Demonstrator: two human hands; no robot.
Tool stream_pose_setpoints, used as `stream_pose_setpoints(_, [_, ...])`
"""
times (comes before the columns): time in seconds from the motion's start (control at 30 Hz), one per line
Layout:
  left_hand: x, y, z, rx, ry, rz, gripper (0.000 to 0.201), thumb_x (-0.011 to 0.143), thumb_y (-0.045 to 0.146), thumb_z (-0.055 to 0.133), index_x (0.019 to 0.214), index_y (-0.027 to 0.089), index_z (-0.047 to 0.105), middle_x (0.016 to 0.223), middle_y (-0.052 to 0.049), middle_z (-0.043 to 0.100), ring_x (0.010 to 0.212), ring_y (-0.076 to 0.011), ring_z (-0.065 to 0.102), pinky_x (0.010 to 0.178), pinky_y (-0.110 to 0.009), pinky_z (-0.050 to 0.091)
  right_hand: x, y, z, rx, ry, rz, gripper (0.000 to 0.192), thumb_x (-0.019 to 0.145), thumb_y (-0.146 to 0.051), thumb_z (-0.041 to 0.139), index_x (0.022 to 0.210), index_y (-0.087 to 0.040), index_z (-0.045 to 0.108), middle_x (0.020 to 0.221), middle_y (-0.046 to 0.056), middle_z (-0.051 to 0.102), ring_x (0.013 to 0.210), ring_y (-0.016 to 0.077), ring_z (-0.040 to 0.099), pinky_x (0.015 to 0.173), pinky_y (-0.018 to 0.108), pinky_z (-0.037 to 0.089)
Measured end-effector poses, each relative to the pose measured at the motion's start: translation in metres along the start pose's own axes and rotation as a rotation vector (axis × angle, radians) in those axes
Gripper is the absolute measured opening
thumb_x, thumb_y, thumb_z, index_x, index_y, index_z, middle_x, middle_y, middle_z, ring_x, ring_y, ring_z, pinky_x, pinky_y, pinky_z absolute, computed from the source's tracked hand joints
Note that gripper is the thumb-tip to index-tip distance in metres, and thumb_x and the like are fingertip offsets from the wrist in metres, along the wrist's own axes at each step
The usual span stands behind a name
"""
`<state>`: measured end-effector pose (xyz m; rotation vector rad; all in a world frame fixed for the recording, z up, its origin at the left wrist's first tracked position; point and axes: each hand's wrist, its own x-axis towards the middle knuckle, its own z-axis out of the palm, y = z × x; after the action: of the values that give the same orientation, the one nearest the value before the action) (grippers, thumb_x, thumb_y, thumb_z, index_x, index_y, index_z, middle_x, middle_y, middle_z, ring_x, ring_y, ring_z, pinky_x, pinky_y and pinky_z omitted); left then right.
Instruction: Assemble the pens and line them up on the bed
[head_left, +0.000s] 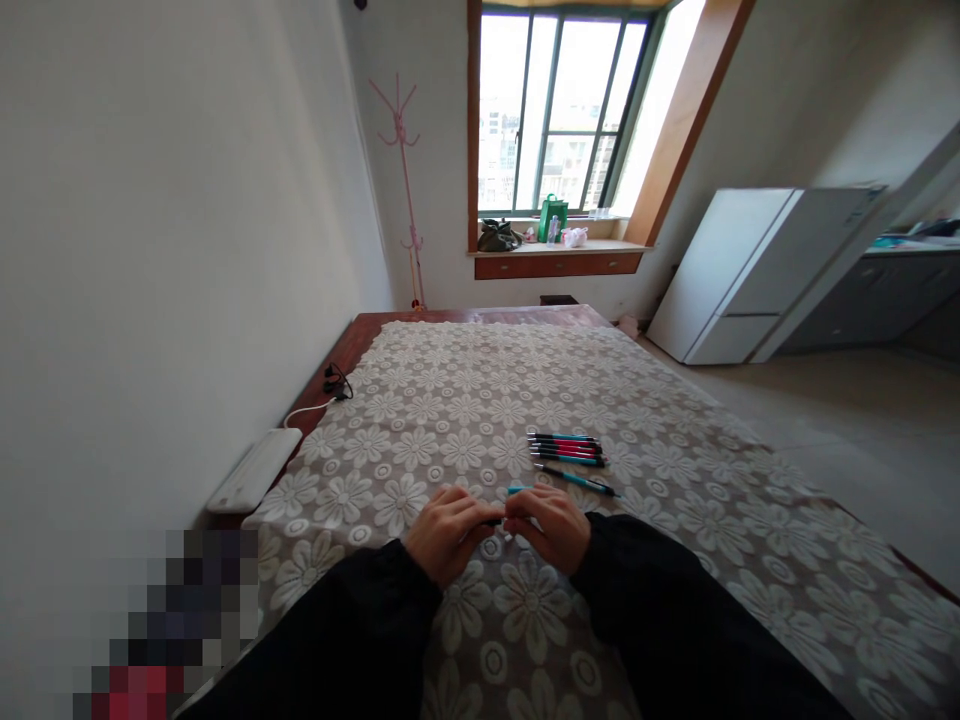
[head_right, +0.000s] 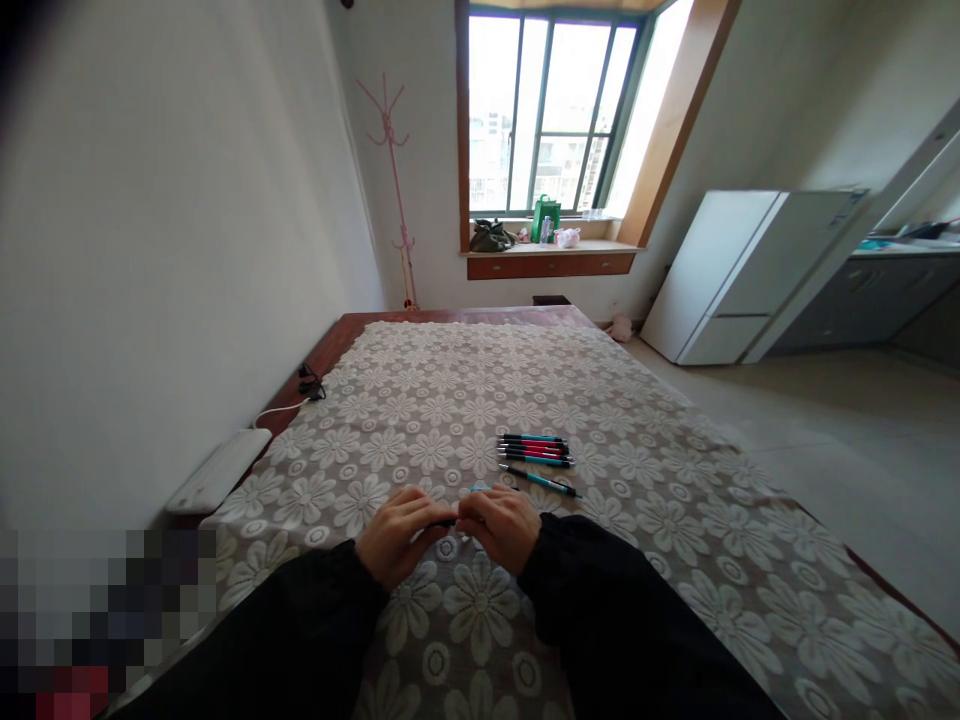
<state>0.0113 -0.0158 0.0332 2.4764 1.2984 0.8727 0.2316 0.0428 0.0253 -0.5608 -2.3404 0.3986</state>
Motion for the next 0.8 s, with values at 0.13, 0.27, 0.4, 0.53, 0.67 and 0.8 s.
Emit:
stream_pose_setpoints(0.13, [-0.0017,-0.0015,0.0018,-0.029,0.068,-0.029,0.019,0.095,0.030,0.061,0.113,0.030,0.068,0.096,0.000,0.077,0.090,-0.0184,0.065,0.085,-0.035,0.048,0.0006,0.0005,-0.0003,-0.085,-0.021,0.006,0.021,0.104,-0.034,0.048,0.094,-0.021,0.060,0.067,-0.001,0.068,0.059,0.0148,0.061,0.063,0.029,0.038])
stream_pose_setpoints(0.27, [-0.0041,-0.0021,0.0036,-0.092,0.154,-0.129,0.024,0.089,0.031,0.071,0.112,0.028,0.067,0.093,0.000,0.076,0.091,-0.0183,0.068,0.088,-0.035,0.050,0.0014,0.0002,-0.0020,-0.150,-0.104,-0.065,0.034,0.106,-0.037,0.041,0.084,-0.021,0.062,0.064,0.001,0.065,0.058,0.0150,0.059,0.061,0.030,0.036])
stream_pose_setpoints(0.4, [-0.0050,-0.0012,0.0033,-0.100,0.189,-0.163,0.014,0.087,0.033,0.072,0.100,0.027,0.069,0.093,0.000,0.074,0.088,-0.0178,0.069,0.085,-0.034,0.052,0.0028,-0.0022,-0.0052,-0.176,-0.099,-0.056,0.040,0.107,-0.037,0.035,0.081,-0.021,0.062,0.061,0.001,0.064,0.056,0.0151,0.058,0.059,0.030,0.035])
stream_pose_setpoints(0.53, [-0.0044,-0.0017,0.0039,-0.110,0.184,-0.192,0.019,0.085,0.036,0.074,0.101,0.027,0.069,0.092,-0.001,0.075,0.087,-0.0184,0.070,0.086,-0.035,0.053,0.0033,-0.0019,-0.0056,-0.170,-0.080,-0.050,0.041,0.108,-0.038,0.034,0.083,-0.020,0.062,0.064,0.002,0.065,0.058,0.0151,0.059,0.060,0.030,0.036])
stream_pose_setpoints(0.67, [-0.0033,-0.0019,0.0052,-0.128,0.157,-0.198,0.023,0.084,0.036,0.076,0.104,0.027,0.068,0.091,-0.001,0.076,0.090,-0.0194,0.071,0.090,-0.037,0.052,0.0015,0.0009,-0.0021,-0.159,-0.119,-0.067,0.031,0.106,-0.034,0.044,0.085,-0.020,0.062,0.066,0.002,0.066,0.059,0.0144,0.059,0.062,0.028,0.036])
stream_pose_setpoints(0.8, [-0.0024,0.0001,0.0033,-0.115,0.147,-0.182,0.018,0.083,0.035,0.077,0.098,0.027,0.070,0.088,0.000,0.075,0.086,-0.0184,0.070,0.086,-0.035,0.052,-0.0006,0.0017,0.0004,-0.162,-0.115,-0.058,0.030,0.105,-0.033,0.046,0.084,-0.020,0.062,0.065,0.001,0.064,0.060,0.0146,0.058,0.062,0.028,0.036])
